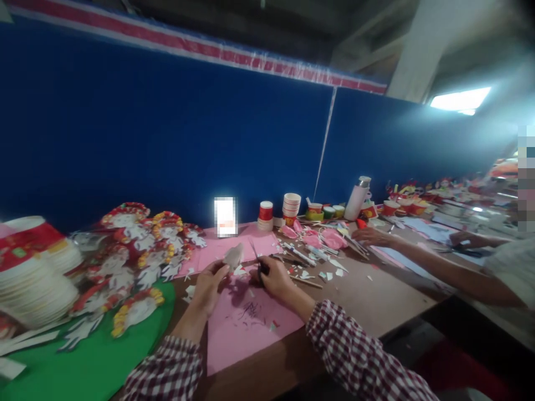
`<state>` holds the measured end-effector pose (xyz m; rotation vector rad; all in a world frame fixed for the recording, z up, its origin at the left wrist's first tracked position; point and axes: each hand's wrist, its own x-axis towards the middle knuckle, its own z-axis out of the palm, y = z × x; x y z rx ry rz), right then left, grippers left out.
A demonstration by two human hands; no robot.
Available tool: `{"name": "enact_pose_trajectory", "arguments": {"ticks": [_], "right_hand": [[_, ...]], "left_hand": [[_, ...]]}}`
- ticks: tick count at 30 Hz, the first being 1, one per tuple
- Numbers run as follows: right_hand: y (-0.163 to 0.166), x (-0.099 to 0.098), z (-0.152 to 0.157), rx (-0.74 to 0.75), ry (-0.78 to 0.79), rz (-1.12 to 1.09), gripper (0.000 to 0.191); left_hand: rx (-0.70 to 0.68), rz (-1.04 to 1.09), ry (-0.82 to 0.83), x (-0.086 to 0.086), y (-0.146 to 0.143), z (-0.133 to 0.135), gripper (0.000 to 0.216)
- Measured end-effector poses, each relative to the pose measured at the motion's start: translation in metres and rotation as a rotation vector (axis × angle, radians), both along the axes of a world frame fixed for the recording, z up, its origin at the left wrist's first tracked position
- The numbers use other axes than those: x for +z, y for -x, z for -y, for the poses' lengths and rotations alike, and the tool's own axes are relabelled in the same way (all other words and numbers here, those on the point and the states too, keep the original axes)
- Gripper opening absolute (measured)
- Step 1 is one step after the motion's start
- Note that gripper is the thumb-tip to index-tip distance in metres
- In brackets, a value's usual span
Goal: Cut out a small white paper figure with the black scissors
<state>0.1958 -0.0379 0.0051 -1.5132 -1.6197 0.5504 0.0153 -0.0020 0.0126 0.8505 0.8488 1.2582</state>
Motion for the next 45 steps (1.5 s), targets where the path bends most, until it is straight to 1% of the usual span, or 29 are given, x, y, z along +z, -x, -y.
{"name": "enact_pose_trajectory", "arguments": {"ticks": [1,2,3,5,8,10,13,18,22,27,31,35,39,42,45], "right_hand": [[0.001,-0.001,-0.002,0.027,0.014,-0.107,0.033],[0.002,-0.001,-0.004,0.062,0.055,-0.432,0.038],[0.002,-0.001,-0.006,0.086,0.073,-0.541,0.043],[0.003,0.001,-0.009,0.112,0.087,-0.634,0.047],[0.001,0.005,-0.007,0.126,0.103,-0.728,0.047],[-0.001,0.009,-0.003,0.134,0.122,-0.774,0.046],[-0.003,0.015,0.002,0.183,0.165,-0.860,0.047],[-0.003,0.016,0.003,0.178,0.178,-0.824,0.046],[-0.001,0.010,0.002,0.216,0.168,-0.830,0.041],[0.001,0.008,0.003,0.243,0.208,-0.840,0.040],[0.002,0.008,0.004,0.251,0.222,-0.845,0.041],[0.005,0.011,0.006,0.249,0.258,-0.846,0.042],[0.006,0.016,0.010,0.291,0.290,-0.825,0.044],[0.005,0.019,0.011,0.335,0.276,-0.799,0.044],[0.004,0.020,0.011,0.331,0.262,-0.742,0.044]], "left_hand": [[-0.015,-0.012,-0.007,0.000,0.000,0.000,0.033],[-0.031,-0.027,-0.008,0.000,0.000,0.001,0.032],[-0.049,-0.044,0.002,-0.001,0.000,0.001,0.032],[-0.078,-0.085,0.022,-0.002,-0.001,0.001,0.030],[-0.158,-0.141,0.021,-0.003,-0.001,0.003,0.029],[-0.173,-0.179,0.025,-0.003,-0.001,0.004,0.028],[-0.199,-0.217,0.044,-0.002,-0.001,0.006,0.028],[-0.207,-0.277,-0.040,-0.003,-0.002,0.008,0.023],[-0.190,-0.302,-0.023,-0.004,-0.003,0.009,0.022],[-0.145,-0.294,-0.016,-0.007,-0.007,0.010,0.023],[-0.176,-0.254,-0.038,-0.006,-0.010,0.012,0.022],[-0.199,-0.255,0.009,-0.006,-0.011,0.012,0.022],[-0.200,-0.166,0.089,-0.005,-0.010,0.011,0.028],[-0.188,-0.140,0.083,-0.001,-0.008,0.011,0.031],[-0.142,-0.133,0.087,0.003,-0.006,0.011,0.032]]}}
